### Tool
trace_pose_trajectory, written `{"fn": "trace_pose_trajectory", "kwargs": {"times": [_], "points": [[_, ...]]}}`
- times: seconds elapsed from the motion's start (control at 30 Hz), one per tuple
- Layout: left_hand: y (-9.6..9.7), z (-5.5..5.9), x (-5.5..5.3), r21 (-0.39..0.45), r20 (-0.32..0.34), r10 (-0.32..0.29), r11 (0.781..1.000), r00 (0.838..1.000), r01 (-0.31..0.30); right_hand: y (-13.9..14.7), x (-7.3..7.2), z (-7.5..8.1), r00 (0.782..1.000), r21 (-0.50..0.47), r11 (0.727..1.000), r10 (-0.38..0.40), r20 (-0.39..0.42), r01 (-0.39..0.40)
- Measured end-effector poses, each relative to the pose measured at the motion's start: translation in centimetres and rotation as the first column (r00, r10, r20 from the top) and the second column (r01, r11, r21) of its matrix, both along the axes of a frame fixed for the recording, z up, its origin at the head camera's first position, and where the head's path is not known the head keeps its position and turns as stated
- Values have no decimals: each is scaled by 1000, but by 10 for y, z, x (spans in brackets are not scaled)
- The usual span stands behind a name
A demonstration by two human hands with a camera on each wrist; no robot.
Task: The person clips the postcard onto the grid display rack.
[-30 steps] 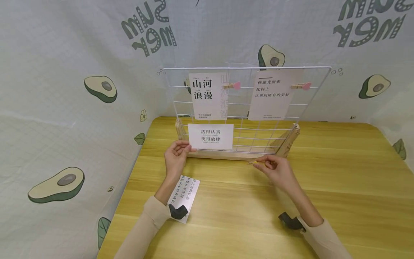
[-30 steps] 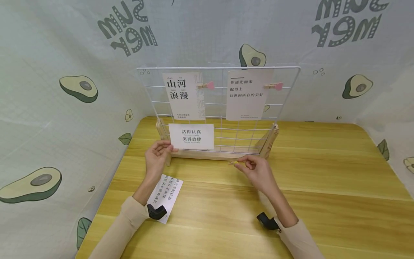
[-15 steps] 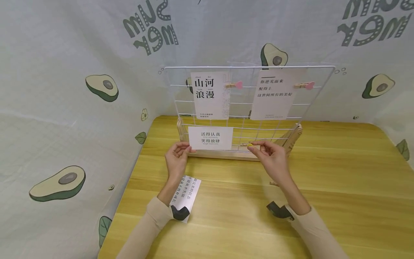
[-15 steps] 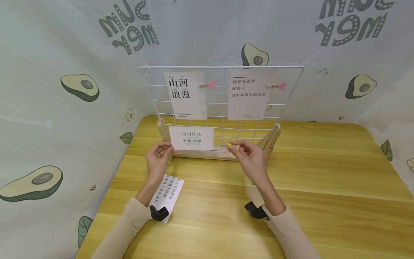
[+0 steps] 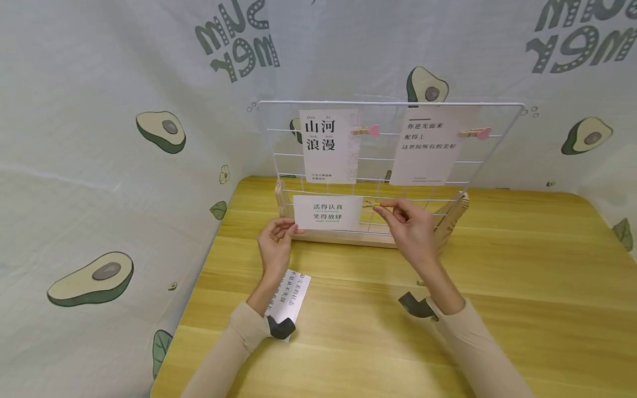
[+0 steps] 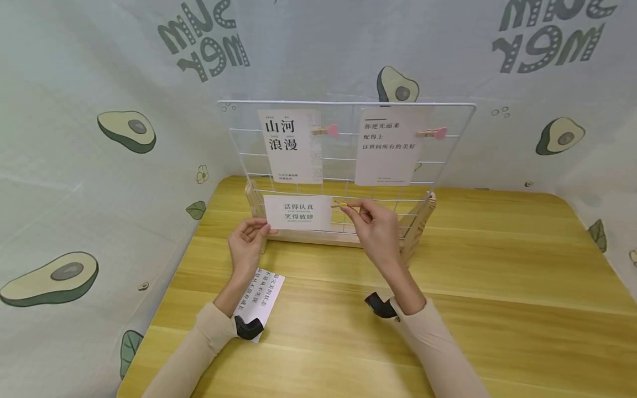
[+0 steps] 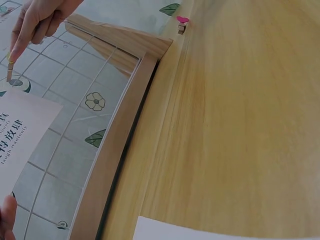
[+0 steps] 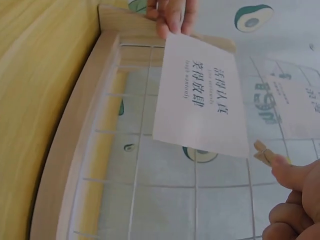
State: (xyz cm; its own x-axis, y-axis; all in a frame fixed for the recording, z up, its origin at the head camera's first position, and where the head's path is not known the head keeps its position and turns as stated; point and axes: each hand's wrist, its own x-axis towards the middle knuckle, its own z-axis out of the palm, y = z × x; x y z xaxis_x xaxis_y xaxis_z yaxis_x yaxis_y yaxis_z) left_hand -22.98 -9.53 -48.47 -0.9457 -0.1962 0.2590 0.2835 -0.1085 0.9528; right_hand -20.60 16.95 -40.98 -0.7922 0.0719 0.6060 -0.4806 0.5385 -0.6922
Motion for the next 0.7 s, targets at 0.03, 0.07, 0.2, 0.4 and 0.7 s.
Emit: {"fn": "trace_pose_trajectory", "kwargs": {"times": [0.03,0.07,0.2,0.4,0.7], "points": [[0,0,0,-6,-1,2,1000,1000,-2,-2,-1,2,1000,38,999,-3,-31,4],[1,0,0,-9,-4,4,1000,1000,-4,-3,-3,4,998,85,996,-11,-65,17],[3,0,-1,-17,-3,19,1000,1000,-19,-8,-7,11,984,229,971,-32,-174,72],[5,-1,-1,-31,-2,40,999,999,-40,-13,-11,21,976,344,930,-54,-210,126],[9,1,-2,-62,11,79,995,997,-78,-21,-14,34,991,405,906,-90,-103,124]]}}
